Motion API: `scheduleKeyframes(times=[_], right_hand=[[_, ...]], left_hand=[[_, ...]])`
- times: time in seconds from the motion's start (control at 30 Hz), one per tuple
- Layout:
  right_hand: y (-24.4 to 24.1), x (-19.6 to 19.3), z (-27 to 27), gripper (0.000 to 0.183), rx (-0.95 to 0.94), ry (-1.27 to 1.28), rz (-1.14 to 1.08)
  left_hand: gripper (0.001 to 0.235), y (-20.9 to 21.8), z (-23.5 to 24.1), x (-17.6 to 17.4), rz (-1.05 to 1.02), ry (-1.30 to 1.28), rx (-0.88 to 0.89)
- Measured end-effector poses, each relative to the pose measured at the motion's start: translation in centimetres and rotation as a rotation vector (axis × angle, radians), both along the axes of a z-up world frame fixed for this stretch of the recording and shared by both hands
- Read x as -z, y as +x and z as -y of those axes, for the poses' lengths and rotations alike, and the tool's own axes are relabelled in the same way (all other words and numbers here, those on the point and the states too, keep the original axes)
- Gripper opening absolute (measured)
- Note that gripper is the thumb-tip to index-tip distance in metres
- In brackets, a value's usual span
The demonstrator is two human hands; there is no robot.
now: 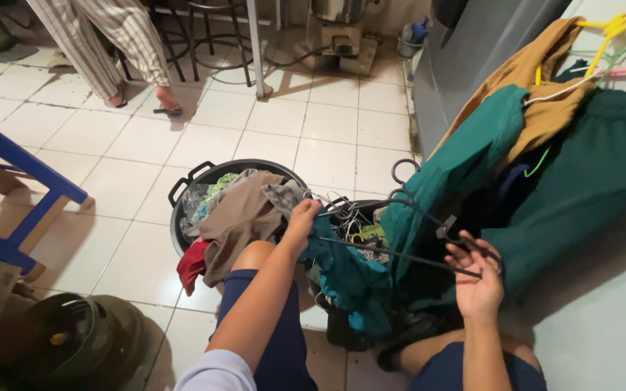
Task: The person sits on the floor and places several garments onto plastic hangers, then hangs them on a nearby rack. Items handled include a mustard-colored top, a dark green shirt, and a teal top.
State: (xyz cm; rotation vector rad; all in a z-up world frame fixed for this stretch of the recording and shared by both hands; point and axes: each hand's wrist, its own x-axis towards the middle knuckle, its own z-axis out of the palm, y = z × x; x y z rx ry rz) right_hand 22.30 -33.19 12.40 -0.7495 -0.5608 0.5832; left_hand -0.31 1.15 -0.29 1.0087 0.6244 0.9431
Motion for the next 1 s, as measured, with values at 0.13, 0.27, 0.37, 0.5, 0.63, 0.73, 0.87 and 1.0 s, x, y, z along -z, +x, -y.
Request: scheduleKeyframes(times=[0.13,0.27,0.37,0.5,0.63,0.73,0.87,1.0], right_hand=[[0.3,-1.6,0.8,0.034,-0.159,-0.324,0.215],[-0.2,-1.0,0.0,0.058,-0.362,-0.722,0.441],[-0.7,0.0,-0.7,0.052,-0.415,-1.024,0.497],[-0.5,0.8,-1.3,0.045,-0.555,-0.977,0.493],[-0.7,1.5,-1.1,0.041,-0.474,-0.952,0.358],[-0.3,1.9,-1.1,0.039,-0.413,-0.864,0.196],[-0.3,2.7,-1.2,0.041,-0.333,-0.825,0.249],[-1.6,4.3,-1.0,0.037,-0.311,-0.723,0.426]], left_hand=[[0.009,-1.3,-1.8,-0.7,0.220,-0.249,-0.177],[0.009,-1.2,-2.8,0.0,0.291,-0.286,-0.283],[0.012,0.1,-3.3,1.3,0.234,-0.188,-0.323],[0.016,3.4,-2.3,3.0,0.182,-0.016,-0.265],[0.017,8.3,1.2,3.5,-0.119,0.215,-0.153],[0.023,10.3,3.0,2.8,-0.019,0.021,-0.083],[0.021,11.5,4.2,0.8,0.334,-0.297,-0.210],[0.031,10.7,3.4,-0.9,0.573,-0.640,-0.071]])
